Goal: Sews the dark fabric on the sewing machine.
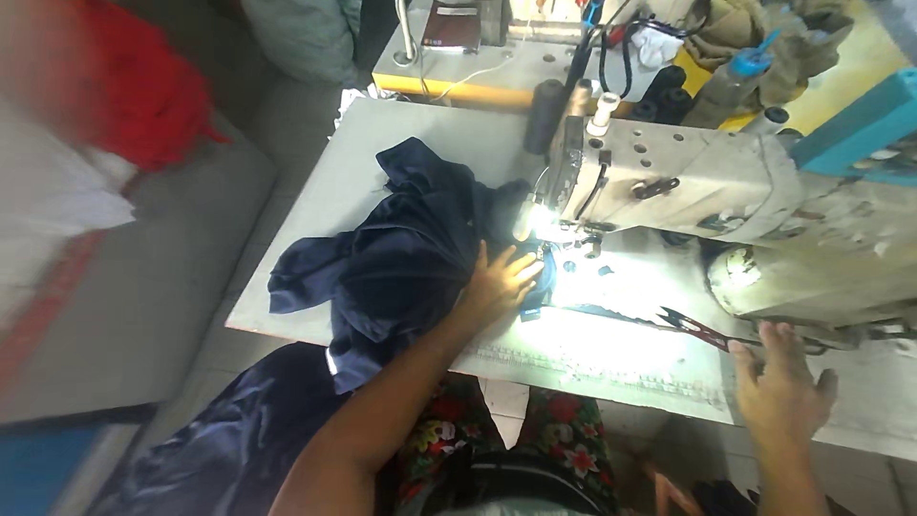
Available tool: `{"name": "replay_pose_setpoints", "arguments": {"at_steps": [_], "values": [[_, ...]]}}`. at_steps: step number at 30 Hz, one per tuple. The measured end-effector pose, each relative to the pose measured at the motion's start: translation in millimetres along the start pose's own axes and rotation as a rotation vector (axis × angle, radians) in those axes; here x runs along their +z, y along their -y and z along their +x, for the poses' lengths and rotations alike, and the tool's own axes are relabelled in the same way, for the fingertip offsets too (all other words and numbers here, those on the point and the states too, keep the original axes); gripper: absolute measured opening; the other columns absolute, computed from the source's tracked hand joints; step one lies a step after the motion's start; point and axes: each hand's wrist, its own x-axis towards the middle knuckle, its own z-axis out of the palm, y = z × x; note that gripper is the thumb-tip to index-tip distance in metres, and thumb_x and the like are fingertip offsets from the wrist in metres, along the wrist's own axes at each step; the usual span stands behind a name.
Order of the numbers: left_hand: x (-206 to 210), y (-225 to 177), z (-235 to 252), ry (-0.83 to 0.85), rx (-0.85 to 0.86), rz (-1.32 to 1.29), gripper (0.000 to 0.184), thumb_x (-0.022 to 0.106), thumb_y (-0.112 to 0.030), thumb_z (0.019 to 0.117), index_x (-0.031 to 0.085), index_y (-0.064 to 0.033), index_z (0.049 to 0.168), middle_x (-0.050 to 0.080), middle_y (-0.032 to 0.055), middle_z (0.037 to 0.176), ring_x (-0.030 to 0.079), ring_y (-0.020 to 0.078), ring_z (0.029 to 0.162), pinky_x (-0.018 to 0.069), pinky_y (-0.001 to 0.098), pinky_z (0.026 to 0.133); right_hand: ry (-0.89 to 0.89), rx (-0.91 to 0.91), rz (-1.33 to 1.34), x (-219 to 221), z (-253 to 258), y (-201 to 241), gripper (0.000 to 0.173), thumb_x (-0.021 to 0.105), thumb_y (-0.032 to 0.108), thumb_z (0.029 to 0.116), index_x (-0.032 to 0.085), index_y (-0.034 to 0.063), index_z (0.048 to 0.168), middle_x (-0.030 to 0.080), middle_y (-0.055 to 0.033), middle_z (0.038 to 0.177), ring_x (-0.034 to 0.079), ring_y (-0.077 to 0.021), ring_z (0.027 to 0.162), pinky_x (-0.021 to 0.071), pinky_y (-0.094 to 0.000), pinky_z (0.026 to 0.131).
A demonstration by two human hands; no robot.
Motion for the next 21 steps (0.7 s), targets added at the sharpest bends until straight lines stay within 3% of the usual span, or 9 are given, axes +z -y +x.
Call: {"name": "replay_pose_setpoints", "arguments": {"at_steps": [8, 21], "values": [[-1.5, -0.6, -0.3, 0.015, 0.005, -0.024, 0.033, 0.057, -0.021, 0.1030, 0.070, -0.0147, 0.133, 0.067, 0.0081, 0.138, 0.057, 0.0415, 0.134, 0.0244, 0.0803, 0.109, -0.017, -0.028, -0.031, 3.6, -2.9, 0.3, 0.067, 0.041, 0.048, 0.1067, 0.047, -0.0023, 0.151, 0.046, -0.0266, 0.155, 0.038, -0.0467, 0.147, 0.0129, -0.0747, 0.117], [-3.3, -4.8, -2.8, 0.032, 0.003, 0.001, 0.033, 0.059, -0.021, 0.1024, 0.070, -0.0143, 0.133, 0.066, 0.0084, 0.139, 0.056, 0.0419, 0.134, 0.0245, 0.0812, 0.108, -0.019, 0.011, -0.029, 4.6, -1.4, 1.4, 0.061, 0.043, 0.043, 0.1075, 0.049, 0.0012, 0.151, 0.047, -0.0228, 0.156, 0.038, -0.0431, 0.148, 0.0122, -0.0736, 0.118]]}}
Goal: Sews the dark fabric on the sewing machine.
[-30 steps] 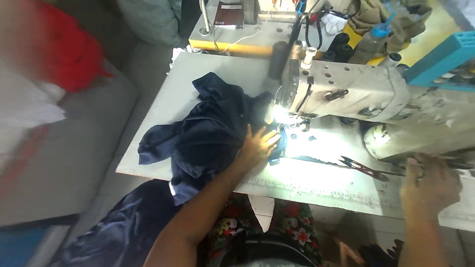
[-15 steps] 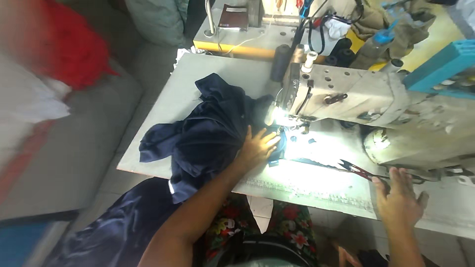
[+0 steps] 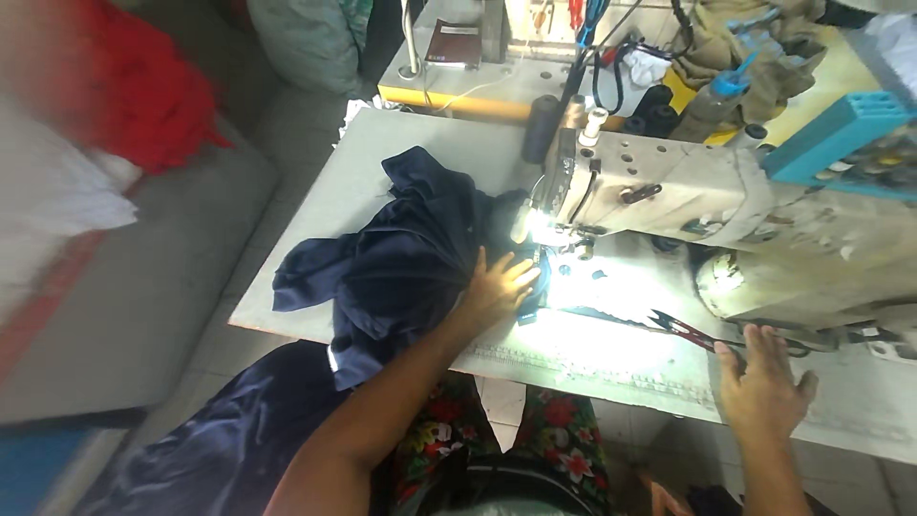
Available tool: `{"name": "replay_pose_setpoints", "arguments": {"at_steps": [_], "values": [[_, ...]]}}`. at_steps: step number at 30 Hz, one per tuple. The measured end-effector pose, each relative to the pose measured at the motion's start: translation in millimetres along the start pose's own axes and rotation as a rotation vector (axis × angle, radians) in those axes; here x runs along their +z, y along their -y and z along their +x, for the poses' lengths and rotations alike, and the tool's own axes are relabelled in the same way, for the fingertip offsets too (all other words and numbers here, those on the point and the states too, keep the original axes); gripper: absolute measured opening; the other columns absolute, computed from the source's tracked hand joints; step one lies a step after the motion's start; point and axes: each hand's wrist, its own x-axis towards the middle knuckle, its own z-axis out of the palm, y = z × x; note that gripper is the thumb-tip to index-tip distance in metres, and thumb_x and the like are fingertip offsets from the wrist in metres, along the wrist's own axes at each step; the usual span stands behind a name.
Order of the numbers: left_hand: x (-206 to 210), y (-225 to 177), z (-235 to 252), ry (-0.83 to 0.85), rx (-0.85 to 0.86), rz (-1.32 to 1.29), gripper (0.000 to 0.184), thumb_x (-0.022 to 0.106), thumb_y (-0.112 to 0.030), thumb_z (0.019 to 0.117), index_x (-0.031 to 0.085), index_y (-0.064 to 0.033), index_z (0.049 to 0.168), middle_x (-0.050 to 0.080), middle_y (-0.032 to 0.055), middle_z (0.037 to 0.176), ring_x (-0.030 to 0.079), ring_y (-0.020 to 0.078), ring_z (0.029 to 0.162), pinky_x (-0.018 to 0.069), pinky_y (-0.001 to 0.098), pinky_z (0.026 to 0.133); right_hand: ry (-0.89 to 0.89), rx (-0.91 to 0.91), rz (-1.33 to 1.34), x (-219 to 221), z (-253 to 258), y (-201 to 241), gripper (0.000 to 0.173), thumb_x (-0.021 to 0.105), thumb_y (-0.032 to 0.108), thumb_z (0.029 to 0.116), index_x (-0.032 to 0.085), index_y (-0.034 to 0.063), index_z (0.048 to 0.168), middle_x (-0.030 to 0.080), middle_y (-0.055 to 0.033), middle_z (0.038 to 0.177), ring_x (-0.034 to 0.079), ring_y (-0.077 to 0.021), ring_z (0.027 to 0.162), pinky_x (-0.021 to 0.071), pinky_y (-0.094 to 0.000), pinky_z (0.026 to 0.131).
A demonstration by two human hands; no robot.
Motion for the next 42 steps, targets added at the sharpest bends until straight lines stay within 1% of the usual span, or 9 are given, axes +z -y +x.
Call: {"name": "replay_pose_setpoints", "arguments": {"at_steps": [4, 9, 13, 16, 22, 35, 37, 40, 42], "values": [[-1.0, -1.2, -0.9, 0.001, 0.001, -0.002, 0.033, 0.059, -0.020, 0.1020, 0.071, -0.0138, 0.132, 0.067, 0.0085, 0.138, 0.057, 0.0418, 0.133, 0.0252, 0.0814, 0.107, -0.003, -0.003, 0.000, -0.1, -0.2, -0.1, 0.063, 0.041, 0.045, 0.1072, 0.047, 0.0008, 0.152, 0.045, -0.0240, 0.157, 0.036, -0.0441, 0.149, 0.0114, -0.0746, 0.117], [-1.9, -1.8, -0.6, -0.009, 0.007, -0.007, 0.032, 0.061, -0.019, 0.1010, 0.072, -0.0130, 0.130, 0.067, 0.0092, 0.138, 0.058, 0.0416, 0.132, 0.0260, 0.0808, 0.107, -0.113, -0.029, -0.043, -2.6, 5.2, 1.3, 0.077, 0.050, 0.049, 0.1011, 0.035, -0.0038, 0.156, 0.033, -0.0306, 0.161, 0.025, -0.0559, 0.150, 0.0128, -0.0776, 0.115], [1.5, 1.0, -1.3, -0.025, 0.014, -0.005, 0.032, 0.059, -0.021, 0.1017, 0.071, -0.0145, 0.131, 0.067, 0.0079, 0.138, 0.058, 0.0398, 0.133, 0.0257, 0.0809, 0.107, -0.125, -0.025, -0.040, -2.1, 2.8, 2.4, 0.087, 0.045, 0.056, 0.1005, 0.026, -0.0061, 0.159, 0.021, -0.0372, 0.162, 0.019, -0.0580, 0.150, 0.0144, -0.0735, 0.117], [0.9, 1.2, -0.1, -0.013, 0.008, -0.019, 0.033, 0.059, -0.020, 0.1016, 0.071, -0.0136, 0.132, 0.066, 0.0088, 0.139, 0.057, 0.0412, 0.133, 0.0253, 0.0813, 0.108, -0.188, -0.052, -0.018, -1.9, -0.3, 0.7, 0.089, 0.046, 0.054, 0.1007, 0.024, -0.0113, 0.157, 0.017, -0.0447, 0.159, 0.019, -0.0635, 0.147, 0.0186, -0.0694, 0.119], [3.3, 4.3, 1.2, -0.019, 0.013, 0.004, 0.032, 0.058, -0.022, 0.1022, 0.071, -0.0144, 0.131, 0.066, 0.0079, 0.139, 0.058, 0.0397, 0.133, 0.0265, 0.0804, 0.108, -0.275, -0.053, 0.007, 0.4, -2.1, -1.9, 0.085, 0.047, 0.051, 0.1009, 0.030, -0.0121, 0.155, 0.022, -0.0451, 0.157, 0.022, -0.0619, 0.147, 0.0222, -0.0603, 0.122], [2.0, 2.7, 4.8, -0.005, -0.017, 0.001, 0.033, 0.058, -0.022, 0.1029, 0.070, -0.0149, 0.133, 0.065, 0.0082, 0.140, 0.057, 0.0404, 0.134, 0.0251, 0.0808, 0.108, -0.251, -0.043, 0.003, -1.0, -3.6, 0.1, 0.074, 0.050, 0.043, 0.1028, 0.037, -0.0081, 0.154, 0.026, -0.0423, 0.157, 0.023, -0.0656, 0.145, 0.0244, -0.0658, 0.119], [1.1, 2.6, 5.7, -0.007, -0.015, -0.008, 0.032, 0.059, -0.022, 0.1027, 0.071, -0.0137, 0.131, 0.066, 0.0090, 0.139, 0.057, 0.0404, 0.134, 0.0258, 0.0801, 0.108, -0.250, -0.036, -0.002, -1.4, -2.9, 0.5, 0.072, 0.051, 0.042, 0.1026, 0.038, -0.0078, 0.154, 0.027, -0.0420, 0.157, 0.024, -0.0658, 0.144, 0.0249, -0.0662, 0.118], [-11.0, -0.5, 17.0, -0.032, -0.060, -0.059, 0.025, 0.059, -0.016, 0.1022, 0.076, -0.0067, 0.119, 0.073, 0.0128, 0.125, 0.065, 0.0374, 0.125, 0.0304, 0.0728, 0.113, -0.258, -0.018, -0.001, -0.6, -2.8, 0.7, 0.072, 0.054, 0.041, 0.1014, 0.039, -0.0083, 0.153, 0.028, -0.0419, 0.157, 0.025, -0.0654, 0.144, 0.0256, -0.0656, 0.118], [-25.6, -4.4, 34.1, -0.037, -0.213, -0.092, 0.027, 0.055, -0.013, 0.1042, 0.074, -0.0019, 0.119, 0.073, 0.0170, 0.123, 0.065, 0.0356, 0.125, 0.0304, 0.0614, 0.119, -0.271, -0.012, 0.000, 0.0, -2.8, 0.8, 0.071, 0.054, 0.040, 0.1011, 0.040, -0.0081, 0.152, 0.030, -0.0415, 0.157, 0.026, -0.0651, 0.144, 0.0266, -0.0654, 0.118]]}}
